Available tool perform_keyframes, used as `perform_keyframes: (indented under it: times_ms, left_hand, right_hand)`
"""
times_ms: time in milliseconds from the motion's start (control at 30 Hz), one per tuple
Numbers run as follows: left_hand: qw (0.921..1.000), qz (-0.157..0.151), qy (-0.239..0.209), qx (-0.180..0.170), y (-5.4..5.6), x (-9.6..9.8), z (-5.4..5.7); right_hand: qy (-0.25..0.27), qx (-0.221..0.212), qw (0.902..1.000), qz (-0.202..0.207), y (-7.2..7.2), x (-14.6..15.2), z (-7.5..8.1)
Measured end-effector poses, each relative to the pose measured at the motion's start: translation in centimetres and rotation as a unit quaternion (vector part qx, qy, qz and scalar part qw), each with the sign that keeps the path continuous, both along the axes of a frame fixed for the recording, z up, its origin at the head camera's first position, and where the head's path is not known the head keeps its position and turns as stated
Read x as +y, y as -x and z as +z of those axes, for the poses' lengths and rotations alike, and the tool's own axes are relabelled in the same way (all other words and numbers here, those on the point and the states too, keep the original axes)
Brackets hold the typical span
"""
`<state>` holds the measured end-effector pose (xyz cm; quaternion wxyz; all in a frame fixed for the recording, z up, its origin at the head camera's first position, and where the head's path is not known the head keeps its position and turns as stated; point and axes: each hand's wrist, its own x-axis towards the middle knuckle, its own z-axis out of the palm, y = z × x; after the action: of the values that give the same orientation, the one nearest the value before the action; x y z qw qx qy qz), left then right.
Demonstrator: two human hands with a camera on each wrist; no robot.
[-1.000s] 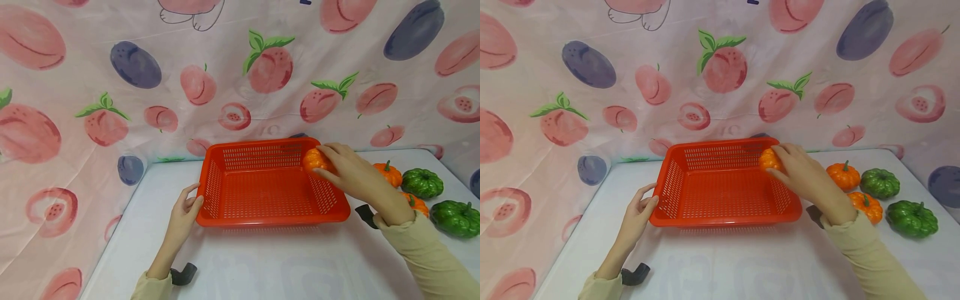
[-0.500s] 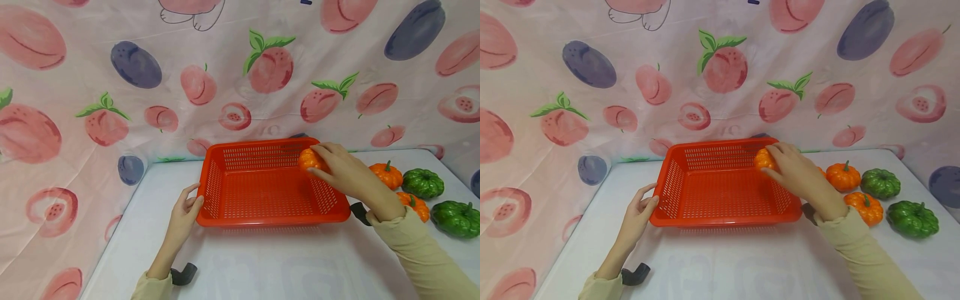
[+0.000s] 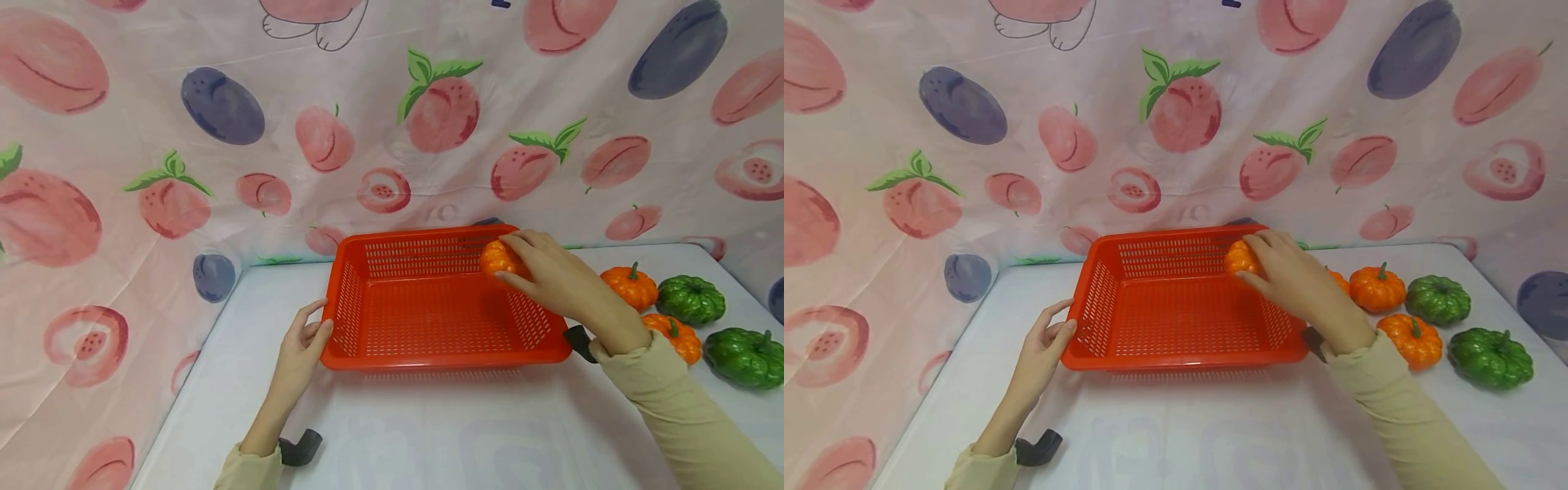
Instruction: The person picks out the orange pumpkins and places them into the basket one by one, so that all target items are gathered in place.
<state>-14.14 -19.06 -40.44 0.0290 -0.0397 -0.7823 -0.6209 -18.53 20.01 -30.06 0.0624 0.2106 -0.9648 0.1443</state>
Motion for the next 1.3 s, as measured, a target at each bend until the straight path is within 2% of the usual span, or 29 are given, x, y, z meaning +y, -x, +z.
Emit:
perform_keyframes:
  times_ms: [633, 800, 1300]
  left_hand:
    - [1.0000, 0.003, -0.003, 0.000, 0.0, 0.0, 0.1]
    - [0.9998, 0.007, 0.015, 0.006, 0.0, 0.0, -0.1]
    - [0.9999, 0.006, 0.013, 0.005, 0.0, 0.0, -0.1]
  right_hand:
    - [0.003, -0.014, 0.9998, 0.012, 0.7, -0.7, 0.2]
    - [0.003, -0.028, 0.9995, 0.010, 0.9, -0.9, 0.2]
    - [0.005, -0.018, 0.9997, 0.018, 1.7, -1.7, -0.1]
